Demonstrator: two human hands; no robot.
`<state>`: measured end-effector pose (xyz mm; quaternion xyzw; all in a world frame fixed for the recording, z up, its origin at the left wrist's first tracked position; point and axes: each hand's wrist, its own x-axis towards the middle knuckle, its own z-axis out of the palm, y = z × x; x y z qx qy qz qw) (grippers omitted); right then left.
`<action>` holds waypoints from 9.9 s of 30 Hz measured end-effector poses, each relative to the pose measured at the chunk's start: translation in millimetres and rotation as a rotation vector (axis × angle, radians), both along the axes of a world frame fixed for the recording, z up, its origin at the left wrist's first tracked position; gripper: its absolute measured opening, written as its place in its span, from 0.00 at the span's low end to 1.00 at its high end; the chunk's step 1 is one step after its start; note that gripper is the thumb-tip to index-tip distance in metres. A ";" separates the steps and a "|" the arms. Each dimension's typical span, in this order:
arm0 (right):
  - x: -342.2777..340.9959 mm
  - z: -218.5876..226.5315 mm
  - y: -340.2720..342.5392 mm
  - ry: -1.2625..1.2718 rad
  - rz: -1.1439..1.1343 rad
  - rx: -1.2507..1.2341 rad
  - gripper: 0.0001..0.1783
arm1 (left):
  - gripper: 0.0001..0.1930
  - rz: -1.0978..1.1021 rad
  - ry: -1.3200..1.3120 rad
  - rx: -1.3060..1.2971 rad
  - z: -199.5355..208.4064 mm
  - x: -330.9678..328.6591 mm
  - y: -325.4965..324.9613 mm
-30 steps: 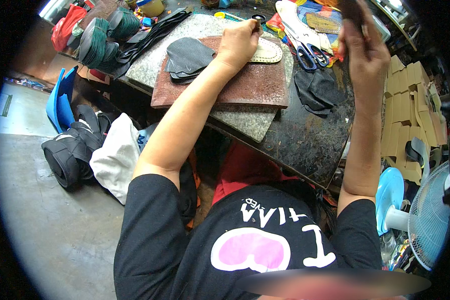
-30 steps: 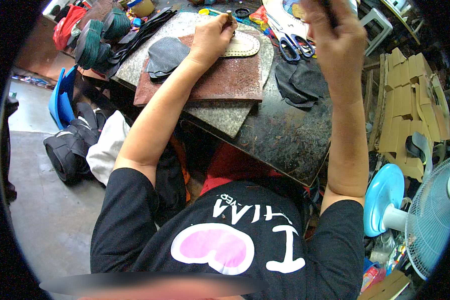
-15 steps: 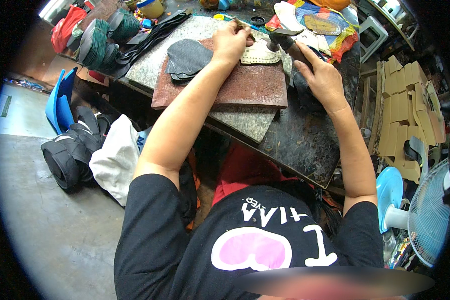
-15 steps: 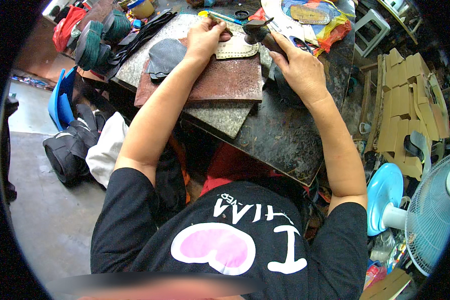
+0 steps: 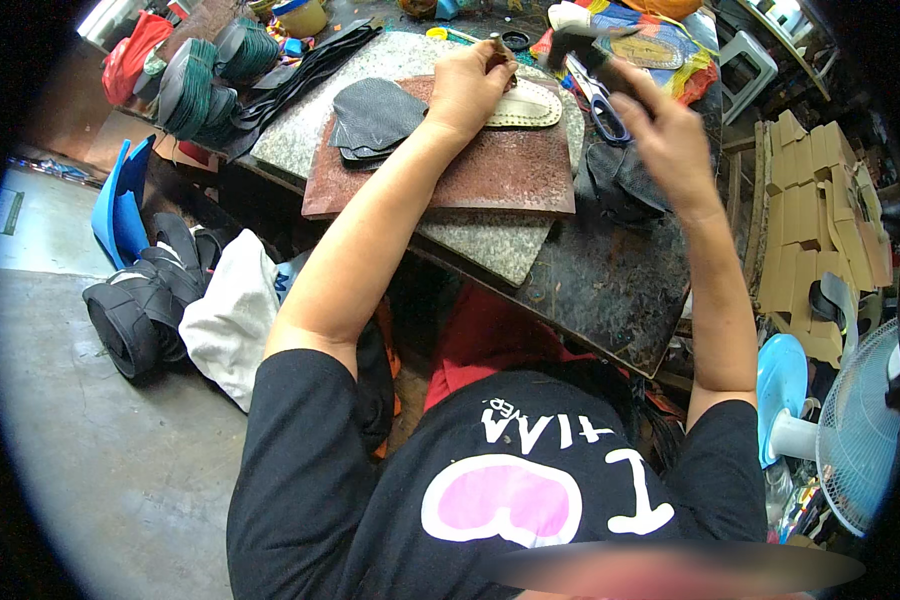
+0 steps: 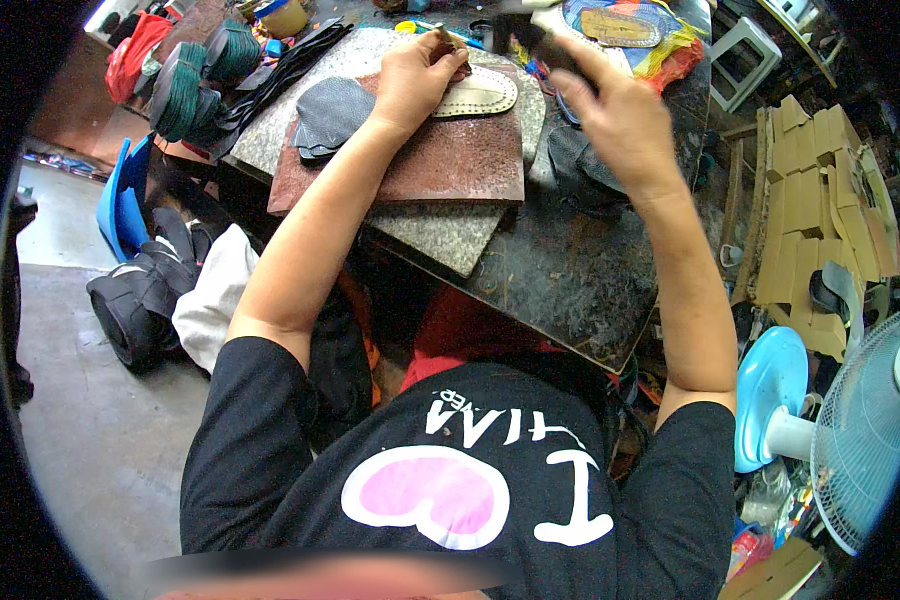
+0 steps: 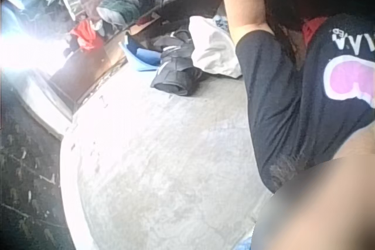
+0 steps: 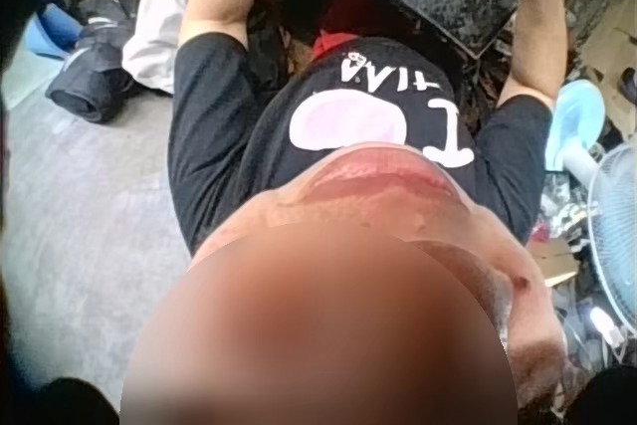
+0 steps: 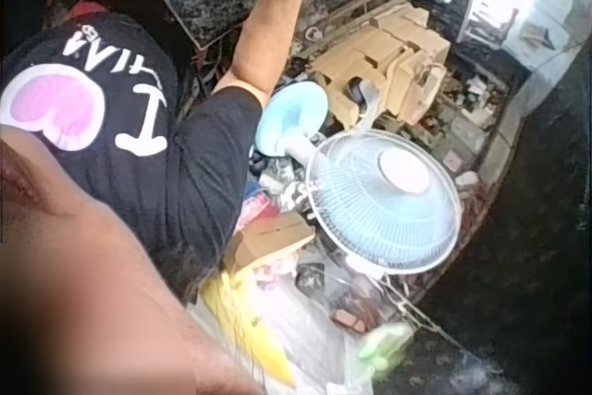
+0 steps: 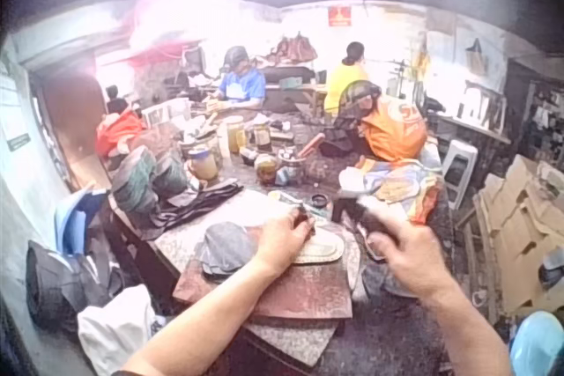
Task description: The person uses a hammer and a punch tool to drive fasteners through a shoe insole and an upper piece on a workbench. They repeatedly align the parts, strike the punch, and adjust the components while working at a cluttered workstation.
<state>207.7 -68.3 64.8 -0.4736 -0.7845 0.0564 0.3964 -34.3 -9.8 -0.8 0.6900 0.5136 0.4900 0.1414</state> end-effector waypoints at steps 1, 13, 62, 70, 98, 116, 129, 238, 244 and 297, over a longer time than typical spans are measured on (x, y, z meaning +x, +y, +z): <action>-1.3 16.3 1.2 0.083 0.072 0.186 0.21 | 0.10 -0.006 0.051 0.050 1.8 1.3 -0.7; 2.3 -9.7 -0.7 -0.148 -0.079 0.016 0.25 | 0.08 0.067 0.219 0.204 -1.1 13.0 -2.8; -4.2 -35.1 -11.6 -0.364 -0.200 -0.038 0.27 | 0.07 -0.145 -0.870 -0.269 -5.6 8.3 7.9; 3.6 -39.8 -5.8 -0.332 -0.167 -0.105 0.26 | 0.06 -0.148 -0.535 -0.203 -12.9 7.1 11.1; 1.9 -31.5 -17.4 -0.329 -0.201 -0.141 0.26 | 0.08 -0.156 -0.636 -0.238 -6.8 11.9 10.0; -0.9 32.9 -18.4 0.298 0.065 0.351 0.25 | 0.11 -0.076 0.338 0.306 7.4 26.4 -3.3; 6.3 -37.2 -21.7 -0.265 -0.182 -0.119 0.27 | 0.08 -0.178 -0.663 -0.278 -4.0 16.3 8.5; 4.6 -36.6 -28.7 0.243 -0.039 -0.626 0.19 | 0.16 0.116 0.099 -0.053 10.8 1.6 26.5; -15.7 -28.4 -26.1 1.042 0.330 -1.043 0.14 | 0.17 -0.036 0.137 -0.245 15.0 -23.0 22.4; -7.0 26.8 -15.2 0.290 0.143 0.083 0.21 | 0.09 0.005 0.225 0.210 3.9 7.8 11.6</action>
